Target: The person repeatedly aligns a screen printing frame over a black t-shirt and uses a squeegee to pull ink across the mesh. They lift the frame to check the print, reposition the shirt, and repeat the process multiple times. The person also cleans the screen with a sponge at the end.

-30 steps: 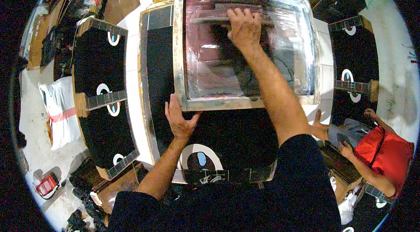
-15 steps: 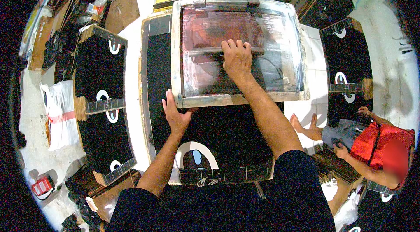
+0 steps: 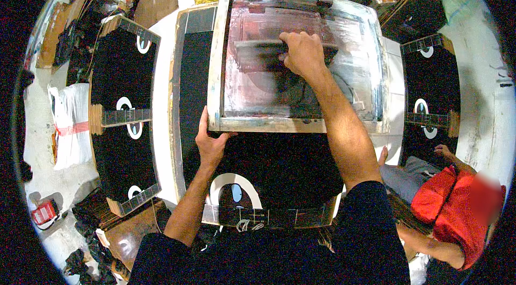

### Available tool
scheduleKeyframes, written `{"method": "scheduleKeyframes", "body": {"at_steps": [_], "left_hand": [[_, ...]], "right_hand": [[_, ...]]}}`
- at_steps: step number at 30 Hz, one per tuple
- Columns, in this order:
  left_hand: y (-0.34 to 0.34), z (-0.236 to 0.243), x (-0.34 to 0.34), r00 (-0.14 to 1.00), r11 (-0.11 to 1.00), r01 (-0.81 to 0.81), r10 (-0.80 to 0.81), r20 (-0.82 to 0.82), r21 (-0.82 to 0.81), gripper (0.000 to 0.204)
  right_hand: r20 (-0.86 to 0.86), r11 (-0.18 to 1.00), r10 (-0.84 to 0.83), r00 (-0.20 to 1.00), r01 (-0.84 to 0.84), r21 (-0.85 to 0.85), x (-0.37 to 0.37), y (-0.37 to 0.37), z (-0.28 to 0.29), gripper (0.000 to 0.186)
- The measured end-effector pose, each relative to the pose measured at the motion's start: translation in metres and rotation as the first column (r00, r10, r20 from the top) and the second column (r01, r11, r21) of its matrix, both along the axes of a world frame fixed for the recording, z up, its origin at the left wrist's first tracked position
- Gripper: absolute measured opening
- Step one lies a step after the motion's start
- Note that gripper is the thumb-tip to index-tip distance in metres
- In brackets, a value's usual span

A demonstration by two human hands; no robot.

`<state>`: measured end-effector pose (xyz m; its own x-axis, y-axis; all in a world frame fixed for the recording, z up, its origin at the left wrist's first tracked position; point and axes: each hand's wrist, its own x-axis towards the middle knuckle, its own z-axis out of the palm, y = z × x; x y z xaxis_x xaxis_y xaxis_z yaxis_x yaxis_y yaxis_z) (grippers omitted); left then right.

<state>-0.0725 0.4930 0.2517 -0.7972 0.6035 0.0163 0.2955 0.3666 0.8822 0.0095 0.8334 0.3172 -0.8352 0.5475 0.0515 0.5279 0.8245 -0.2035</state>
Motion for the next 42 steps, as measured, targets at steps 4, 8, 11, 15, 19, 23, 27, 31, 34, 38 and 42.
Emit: {"method": "scheduleKeyframes", "body": {"at_steps": [4, 8, 11, 15, 19, 23, 27, 31, 34, 38, 42], "left_hand": [[-0.001, 0.001, 0.0, 0.994, 1.0, -0.01, 0.009, 0.106, 0.004, 0.103], [-0.001, -0.001, -0.001, 0.998, 1.0, 0.005, -0.006, 0.057, 0.007, 0.103], [-0.002, -0.003, 0.0, 0.999, 1.0, 0.017, -0.017, 0.028, 0.014, 0.102], [-0.002, -0.004, 0.0, 0.996, 0.999, 0.008, -0.012, 0.087, 0.047, 0.101], [-0.002, -0.005, -0.002, 0.994, 0.999, 0.011, -0.015, 0.109, 0.045, 0.101], [-0.005, -0.008, -0.002, 0.995, 0.999, 0.025, -0.029, 0.098, 0.043, 0.102], [-0.006, -0.009, -0.005, 0.998, 0.998, 0.044, -0.046, 0.037, 0.04, 0.102], [0.002, 0.016, -0.004, 0.991, 0.991, 0.062, -0.075, 0.108, 0.118, 0.114], [0.009, 0.064, -0.002, 0.966, 0.989, 0.037, -0.072, 0.249, 0.141, 0.122], [0.02, 0.139, -0.014, 0.982, 0.905, -0.001, -0.08, 0.173, 0.425, 0.12], [0.041, 0.129, -0.028, 0.991, 0.783, -0.039, -0.051, 0.127, 0.621, 0.091]], "right_hand": [[0.058, 1.0, 0.006, 0.998, -0.005, -0.022, -0.018, 0.026, -0.013, 0.046], [0.109, 1.0, -0.009, 0.994, 0.008, 0.009, -0.073, 0.098, -0.02, 0.064], [0.175, 1.0, 0.008, 0.984, -0.006, -0.012, -0.101, 0.128, -0.021, 0.065], [0.005, 0.994, -0.087, 0.996, 0.087, 0.073, -0.077, 0.095, -0.03, 0.056], [-0.23, 0.976, -0.043, 0.972, 0.09, 0.199, -0.017, 0.0, -0.041, 0.034], [-0.228, 0.983, -0.151, 0.962, 0.169, 0.066, 0.032, -0.072, -0.036, 0.035], [-0.444, 0.965, -0.145, 0.884, 0.225, 0.133, 0.041, -0.086, -0.033, 0.042], [-0.578, 0.937, -0.153, 0.802, 0.304, 0.174, 0.07, -0.121, -0.02, 0.046], [-0.654, 0.925, -0.108, 0.749, 0.316, 0.209, 0.089, -0.146, 0.01, 0.039], [-0.666, 0.887, 0.04, 0.745, 0.28, 0.367, 0.083, -0.117, 0.092, 0.043], [-0.64, 0.773, 0.163, 0.751, 0.306, 0.556, 0.047, -0.046, 0.194, 0.027]]}}
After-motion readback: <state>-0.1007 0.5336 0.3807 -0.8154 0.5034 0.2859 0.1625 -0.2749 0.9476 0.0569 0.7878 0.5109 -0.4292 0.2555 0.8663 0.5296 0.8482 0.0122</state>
